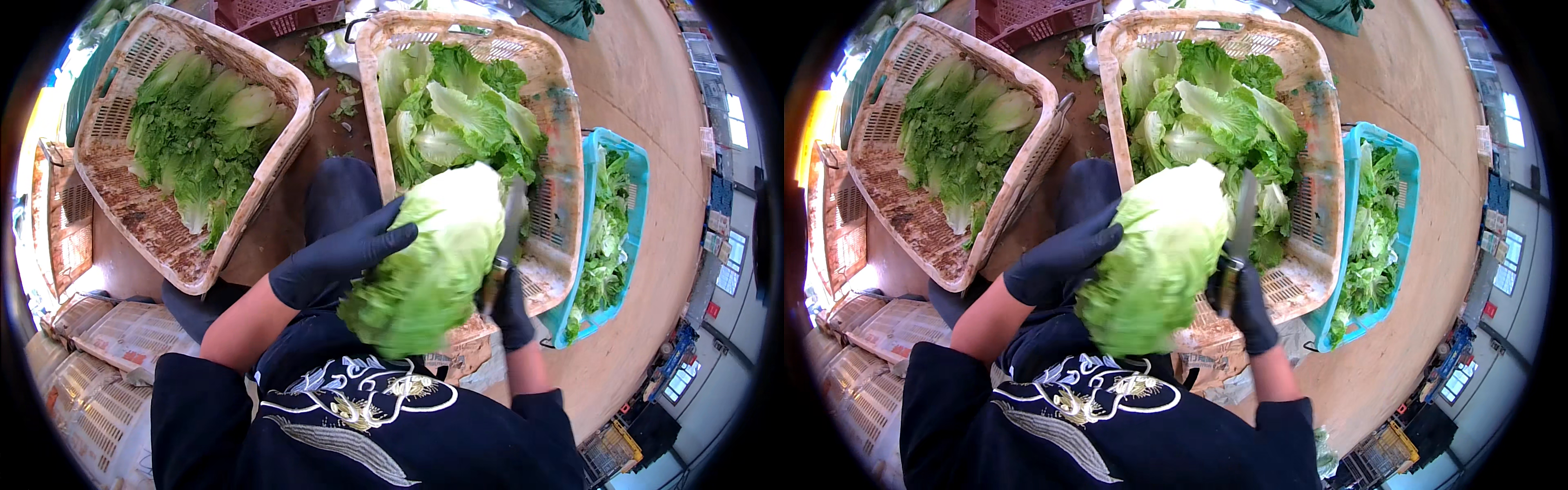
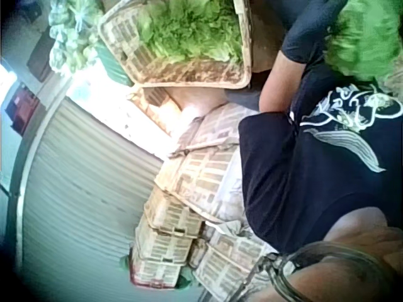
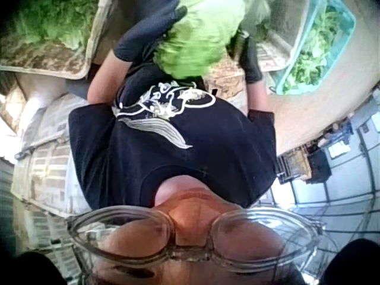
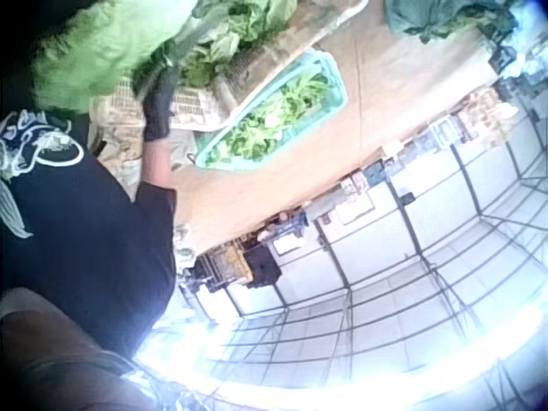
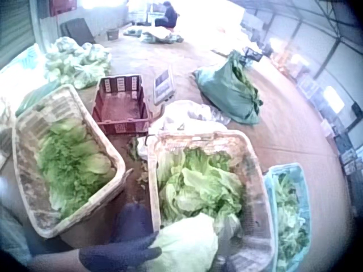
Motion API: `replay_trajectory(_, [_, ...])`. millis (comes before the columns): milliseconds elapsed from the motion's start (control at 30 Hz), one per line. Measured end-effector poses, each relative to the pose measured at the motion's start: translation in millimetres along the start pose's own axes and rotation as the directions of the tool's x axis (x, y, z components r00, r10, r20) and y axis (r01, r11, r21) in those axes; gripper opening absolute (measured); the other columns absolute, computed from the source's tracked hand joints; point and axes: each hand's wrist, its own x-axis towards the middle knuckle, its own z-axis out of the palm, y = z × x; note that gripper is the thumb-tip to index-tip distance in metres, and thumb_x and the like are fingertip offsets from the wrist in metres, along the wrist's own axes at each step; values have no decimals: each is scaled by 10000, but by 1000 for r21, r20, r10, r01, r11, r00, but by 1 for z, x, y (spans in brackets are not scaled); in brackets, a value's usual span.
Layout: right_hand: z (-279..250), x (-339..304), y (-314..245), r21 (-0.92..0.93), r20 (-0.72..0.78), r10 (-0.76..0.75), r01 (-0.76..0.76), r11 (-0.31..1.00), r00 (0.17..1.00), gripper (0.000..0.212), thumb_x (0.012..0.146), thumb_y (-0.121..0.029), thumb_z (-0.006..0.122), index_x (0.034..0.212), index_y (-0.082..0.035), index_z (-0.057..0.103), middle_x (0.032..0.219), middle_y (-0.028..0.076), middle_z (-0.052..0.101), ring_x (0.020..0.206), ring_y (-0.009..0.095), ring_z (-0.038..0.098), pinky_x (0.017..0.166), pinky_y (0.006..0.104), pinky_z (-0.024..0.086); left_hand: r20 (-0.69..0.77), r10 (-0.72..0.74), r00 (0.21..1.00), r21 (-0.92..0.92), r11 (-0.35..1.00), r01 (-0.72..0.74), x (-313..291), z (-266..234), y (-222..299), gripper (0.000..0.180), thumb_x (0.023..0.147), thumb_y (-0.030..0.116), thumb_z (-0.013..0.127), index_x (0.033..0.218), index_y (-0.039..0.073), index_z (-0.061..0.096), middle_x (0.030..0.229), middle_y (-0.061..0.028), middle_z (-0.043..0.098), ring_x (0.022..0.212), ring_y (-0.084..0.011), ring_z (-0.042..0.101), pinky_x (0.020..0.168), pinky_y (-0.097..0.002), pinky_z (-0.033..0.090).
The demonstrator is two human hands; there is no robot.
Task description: The person selects heads of lettuce from a bin, trims the stem ends and removes outer leaves with a knife, and places the cleaned lettuce into a different bin.
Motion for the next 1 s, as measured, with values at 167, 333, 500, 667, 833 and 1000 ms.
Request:
replay_trajectory(167, [34,24,29,376,60,190,-198,905,980,521,874,-441,356,1213,-47,388,1108,85,515,965,198,526,825,352,443,40,43,998,-73,997,-40,-1,-28,9,719,820,443,498,1315,-3,228,1304,-126,337,1194,-203,327,988,-329,254])
replay_trajectory(333, [55,39,33,142,-71,32,-22,990,997,451,870,-381,386,1173,-48,421,1075,81,511,944,194,518,815,322,433,0,162,987,-179,971,-159,10,-34,-26,547,874,302,458,1320,56,259,1306,-87,354,1194,-191,339,978,-313,287])
replay_trajectory(500, [55,31,-29,-541,-144,-465,324,776,873,288,742,14,561,1028,1,538,740,11,568,476,41,440,417,181,368,21,109,994,-412,907,-90,-8,-43,-63,494,858,247,486,1301,98,326,1303,-66,368,1170,-155,378,976,-296,301])
replay_trajectory(667, [102,34,-102,-637,739,-300,770,-20,603,488,565,-12,691,1032,-103,579,1085,91,549,934,251,564,737,313,476,282,-130,950,-852,421,311,-32,-58,-117,410,862,133,463,1260,73,384,1242,-57,444,1076,-138,469,901,-265,383])
replay_trajectory(833, [94,34,-112,-587,808,-49,809,34,588,465,502,10,695,939,-108,588,990,81,580,898,263,568,712,314,484,300,-145,943,-811,482,333,-29,-27,-81,419,893,146,407,1287,32,323,1288,-76,386,1129,-138,428,929,-275,366])
replay_trajectory(1000, [50,31,-74,-225,399,-421,532,816,815,338,758,-201,592,1047,-52,500,974,89,577,872,216,558,726,337,460,259,-134,956,-766,574,288,-37,-23,-90,524,830,184,480,1297,28,298,1300,-79,367,1156,-149,390,947,-279,332])
